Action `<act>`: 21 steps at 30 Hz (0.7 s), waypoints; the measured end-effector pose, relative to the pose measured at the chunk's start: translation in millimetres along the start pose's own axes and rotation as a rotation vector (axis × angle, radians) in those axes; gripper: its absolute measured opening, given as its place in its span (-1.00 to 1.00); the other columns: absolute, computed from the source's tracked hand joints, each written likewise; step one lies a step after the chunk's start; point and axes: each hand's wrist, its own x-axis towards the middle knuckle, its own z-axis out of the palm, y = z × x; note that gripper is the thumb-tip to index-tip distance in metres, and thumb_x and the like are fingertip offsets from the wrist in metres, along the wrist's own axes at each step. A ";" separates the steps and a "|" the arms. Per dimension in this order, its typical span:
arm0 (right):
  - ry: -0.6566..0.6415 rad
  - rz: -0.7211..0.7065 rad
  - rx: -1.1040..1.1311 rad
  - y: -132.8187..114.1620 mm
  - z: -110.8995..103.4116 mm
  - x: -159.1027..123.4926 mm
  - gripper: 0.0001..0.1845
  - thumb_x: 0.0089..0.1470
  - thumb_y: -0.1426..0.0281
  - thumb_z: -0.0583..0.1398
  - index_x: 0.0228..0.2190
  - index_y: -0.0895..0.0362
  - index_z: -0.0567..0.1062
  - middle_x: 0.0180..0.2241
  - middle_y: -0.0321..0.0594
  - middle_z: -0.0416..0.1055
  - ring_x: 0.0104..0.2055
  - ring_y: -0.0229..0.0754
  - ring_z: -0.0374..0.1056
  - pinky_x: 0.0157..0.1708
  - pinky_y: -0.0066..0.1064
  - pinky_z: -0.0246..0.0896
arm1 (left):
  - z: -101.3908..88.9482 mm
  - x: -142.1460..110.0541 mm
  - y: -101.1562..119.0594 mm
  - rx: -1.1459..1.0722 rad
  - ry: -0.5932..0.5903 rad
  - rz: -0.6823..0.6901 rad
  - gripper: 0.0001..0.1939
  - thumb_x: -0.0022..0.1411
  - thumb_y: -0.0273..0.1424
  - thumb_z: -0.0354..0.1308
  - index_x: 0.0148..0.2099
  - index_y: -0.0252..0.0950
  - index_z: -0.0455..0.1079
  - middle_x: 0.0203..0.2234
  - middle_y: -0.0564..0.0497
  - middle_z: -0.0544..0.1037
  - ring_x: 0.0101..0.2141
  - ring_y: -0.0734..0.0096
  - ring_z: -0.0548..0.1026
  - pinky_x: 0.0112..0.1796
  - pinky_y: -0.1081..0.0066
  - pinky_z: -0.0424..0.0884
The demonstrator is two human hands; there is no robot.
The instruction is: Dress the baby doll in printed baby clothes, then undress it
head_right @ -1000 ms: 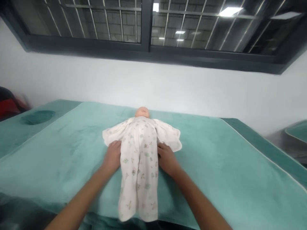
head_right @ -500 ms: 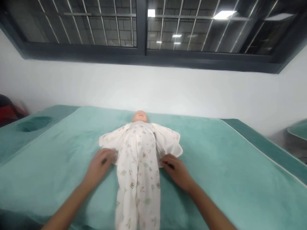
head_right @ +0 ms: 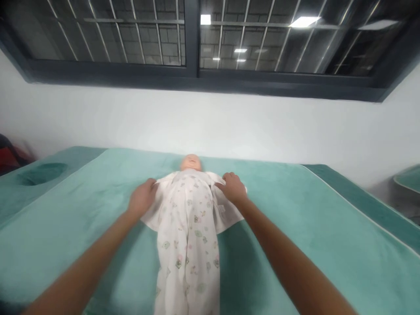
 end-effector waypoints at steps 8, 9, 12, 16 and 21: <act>-0.379 0.067 0.281 14.6 -34.0 -26.5 -0.60 -0.01 0.05 0.18 -0.52 0.09 0.22 -0.56 -0.38 0.17 -0.57 -0.33 0.03 -0.56 -0.44 -0.06 | -59.7 -19.1 97.2 -0.755 -0.427 0.025 -0.71 0.16 -0.17 0.11 -0.26 -0.30 0.43 -0.41 0.00 0.53 -0.53 0.47 0.42 -0.51 0.48 0.28; -0.478 0.091 0.360 15.8 -38.3 -33.3 -0.58 -0.02 0.02 0.19 -0.53 0.08 0.21 -0.58 -0.40 0.15 -0.58 -0.34 0.01 -0.58 -0.44 -0.07 | -66.0 -25.0 108.5 -0.792 -0.626 0.096 -0.70 0.15 -0.17 0.13 -0.18 -0.29 0.44 -0.41 0.00 0.53 -0.55 0.46 0.43 -0.50 0.47 0.31; -0.682 0.173 0.553 18.0 -53.4 -48.8 -0.53 -0.11 0.02 0.27 -0.56 0.08 0.18 -0.60 -0.41 0.12 -0.59 -0.34 0.01 -0.59 -0.43 -0.06 | -74.5 -38.4 116.5 -0.819 -0.950 0.230 -0.62 0.19 -0.17 0.09 0.00 -0.22 0.42 -0.35 -0.02 0.57 -0.51 0.42 0.50 -0.45 0.43 0.39; -0.462 0.141 0.729 -6.9 -73.9 -58.5 -0.63 -0.02 0.10 0.24 -0.51 0.10 0.28 -0.50 -0.31 0.26 -0.50 -0.27 0.18 -0.51 -0.41 0.07 | -55.8 -42.2 90.2 -0.751 -0.544 0.143 -0.68 0.23 -0.18 0.03 -0.11 -0.25 0.44 -0.41 0.02 0.51 -0.48 0.44 0.47 -0.45 0.46 0.36; -0.471 -0.156 0.697 -70.8 -79.5 -76.2 -0.78 0.02 0.19 0.22 -0.39 0.08 0.40 -0.42 -0.29 0.40 -0.41 -0.23 0.31 -0.45 -0.41 0.16 | -34.5 -49.7 75.7 -0.720 -0.493 0.029 -0.75 0.20 -0.18 0.04 -0.26 -0.26 0.37 -0.55 0.13 0.36 -0.57 0.49 0.38 -0.53 0.49 0.28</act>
